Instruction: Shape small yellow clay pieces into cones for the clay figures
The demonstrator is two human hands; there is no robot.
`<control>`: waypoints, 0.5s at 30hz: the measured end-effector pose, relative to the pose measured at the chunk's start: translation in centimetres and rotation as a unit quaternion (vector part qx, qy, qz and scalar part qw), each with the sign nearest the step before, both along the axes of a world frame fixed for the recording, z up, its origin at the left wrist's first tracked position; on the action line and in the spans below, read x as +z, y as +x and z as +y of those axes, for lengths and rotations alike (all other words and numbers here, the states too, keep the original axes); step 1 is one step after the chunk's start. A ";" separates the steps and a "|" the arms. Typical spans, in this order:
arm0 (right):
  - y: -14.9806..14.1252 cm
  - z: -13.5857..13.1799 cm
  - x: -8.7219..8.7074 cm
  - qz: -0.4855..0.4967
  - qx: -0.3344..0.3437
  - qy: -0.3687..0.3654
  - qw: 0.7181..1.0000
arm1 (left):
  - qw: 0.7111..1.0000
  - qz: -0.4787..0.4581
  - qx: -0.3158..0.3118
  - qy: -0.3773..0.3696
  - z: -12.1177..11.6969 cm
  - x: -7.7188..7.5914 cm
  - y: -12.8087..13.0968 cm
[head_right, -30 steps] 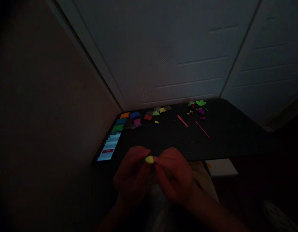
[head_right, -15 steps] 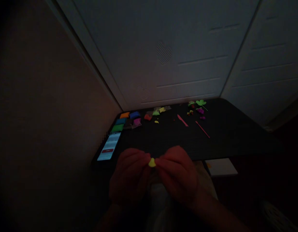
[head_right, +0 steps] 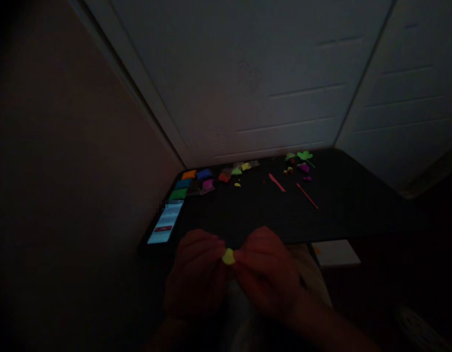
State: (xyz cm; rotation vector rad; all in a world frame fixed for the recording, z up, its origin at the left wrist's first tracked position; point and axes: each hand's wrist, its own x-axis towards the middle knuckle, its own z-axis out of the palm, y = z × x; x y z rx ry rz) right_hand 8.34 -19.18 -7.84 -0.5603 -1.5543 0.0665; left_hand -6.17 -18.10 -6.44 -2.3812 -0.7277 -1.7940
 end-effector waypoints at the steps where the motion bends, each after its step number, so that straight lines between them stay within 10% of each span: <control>1: 0.0 0.0 0.0 0.002 0.005 0.001 1.000 | 1.000 -0.001 -0.003 -0.006 0.0 -0.1 0.0; 15: -0.1 0.1 -0.6 0.024 0.034 0.000 0.999 | 0.991 -0.048 -0.105 -0.074 0.4 -0.1 0.5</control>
